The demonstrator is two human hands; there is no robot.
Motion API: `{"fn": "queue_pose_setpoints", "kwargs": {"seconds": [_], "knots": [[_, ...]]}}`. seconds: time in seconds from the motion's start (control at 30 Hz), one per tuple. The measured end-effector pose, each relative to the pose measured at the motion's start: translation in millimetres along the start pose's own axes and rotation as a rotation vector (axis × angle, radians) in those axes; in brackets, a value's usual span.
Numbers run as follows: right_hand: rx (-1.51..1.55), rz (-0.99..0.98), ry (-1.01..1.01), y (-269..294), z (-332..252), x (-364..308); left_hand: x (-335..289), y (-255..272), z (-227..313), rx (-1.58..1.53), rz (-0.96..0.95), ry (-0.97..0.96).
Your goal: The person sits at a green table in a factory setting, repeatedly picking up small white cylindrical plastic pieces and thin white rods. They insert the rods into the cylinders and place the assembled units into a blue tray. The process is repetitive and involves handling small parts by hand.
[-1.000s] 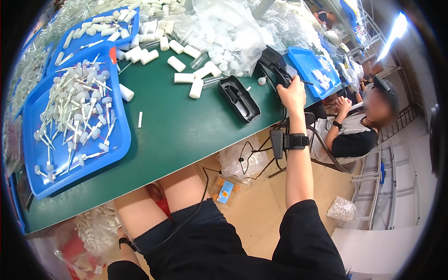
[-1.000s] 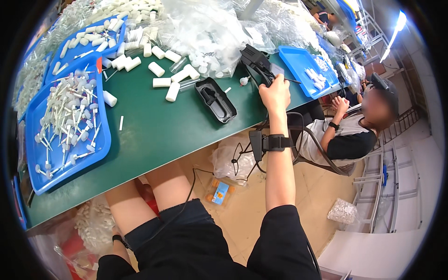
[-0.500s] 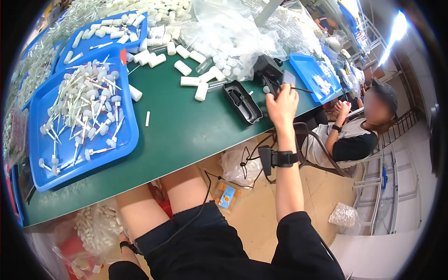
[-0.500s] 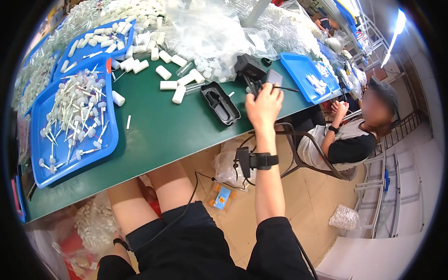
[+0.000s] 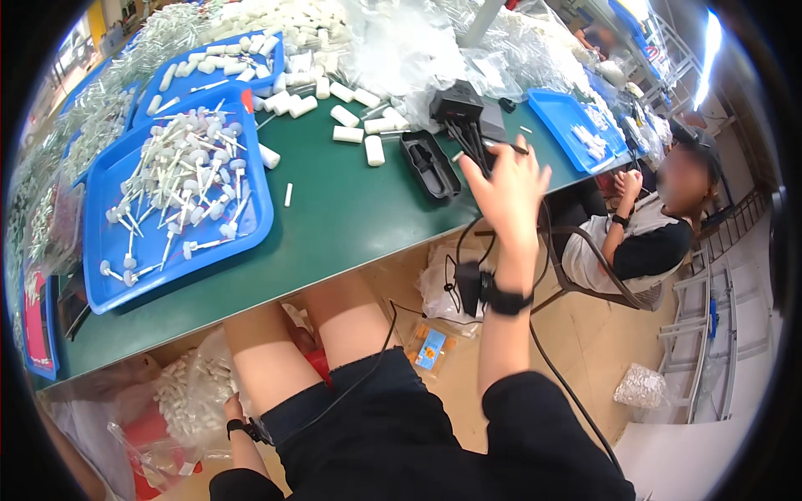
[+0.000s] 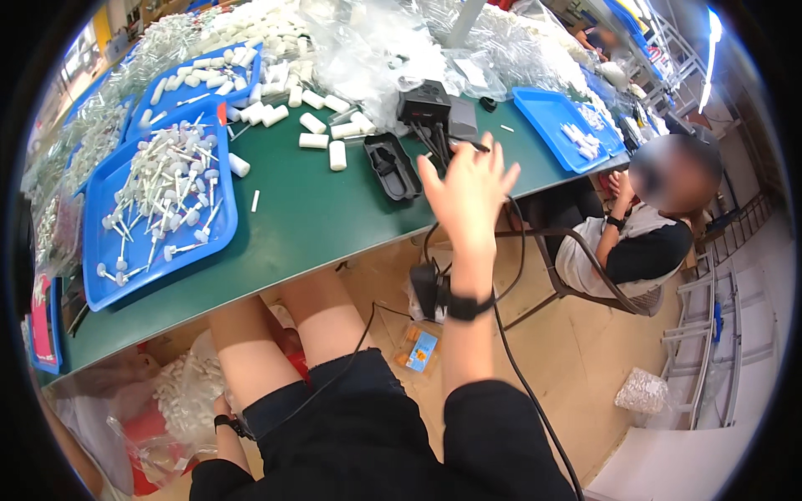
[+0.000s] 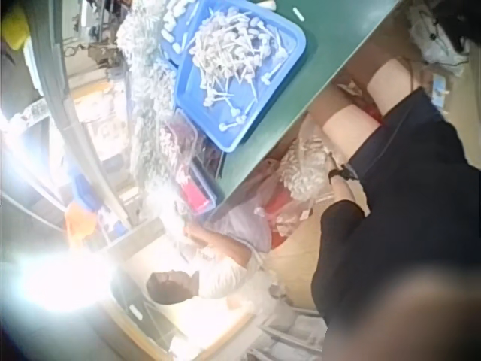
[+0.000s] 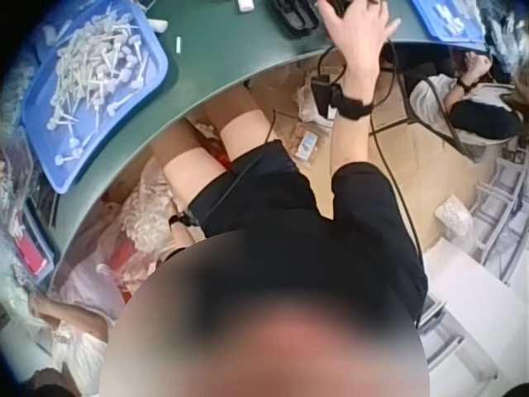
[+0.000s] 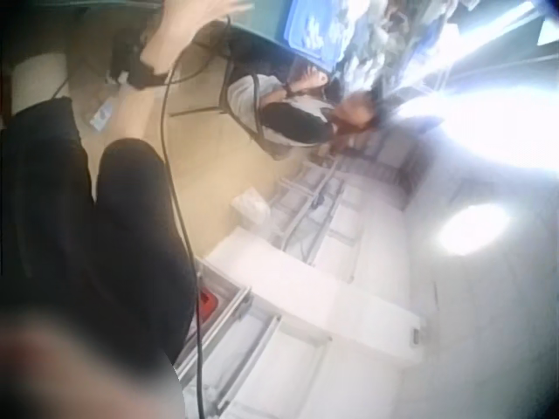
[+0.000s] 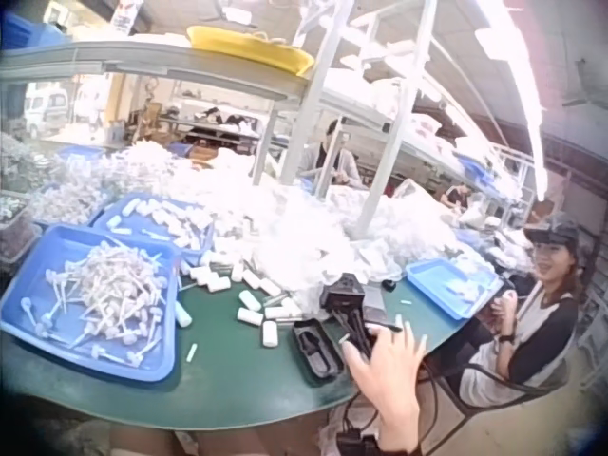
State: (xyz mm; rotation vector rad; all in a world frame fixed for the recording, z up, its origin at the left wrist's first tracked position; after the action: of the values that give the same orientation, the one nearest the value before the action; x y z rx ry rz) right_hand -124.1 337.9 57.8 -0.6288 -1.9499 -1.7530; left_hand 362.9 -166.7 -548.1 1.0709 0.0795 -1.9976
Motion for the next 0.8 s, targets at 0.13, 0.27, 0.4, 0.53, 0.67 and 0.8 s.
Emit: {"fn": "queue_pose_setpoints", "kwargs": {"seconds": [0.13,0.27,0.4,0.53,0.67,0.8], "knots": [[0.601,0.079,-0.175,65,-8,-53,-54,-3,50,0.092,0.029,0.033],[0.88,0.163,-0.1,78,-42,-107,-86,-1,118,0.089,0.012,-0.197],[0.963,-0.346,0.365,62,-98,-195,-138,-15,198,0.112,-0.118,-0.462],[0.897,-0.718,0.401,21,-75,-245,-231,-54,288,0.495,-0.237,-0.754],[0.75,-0.902,0.492,24,-59,-223,-308,-69,336,0.802,-0.433,-0.858],[0.715,-0.962,0.894,56,-73,-210,-394,-107,386,0.967,-0.76,-0.988]]}}
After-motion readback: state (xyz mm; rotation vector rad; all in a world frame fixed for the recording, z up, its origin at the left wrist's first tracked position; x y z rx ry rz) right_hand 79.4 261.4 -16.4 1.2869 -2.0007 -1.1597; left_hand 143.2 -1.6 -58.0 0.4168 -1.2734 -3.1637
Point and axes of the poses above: each hand's wrist, its own x-axis towards the middle knuckle, its own y-axis out of the back of the hand, z = x × y, the point moved 10 cm from there along x, towards the middle knuckle, and after that the axes turned 6 degrees about -y, right-handed, at the moved point
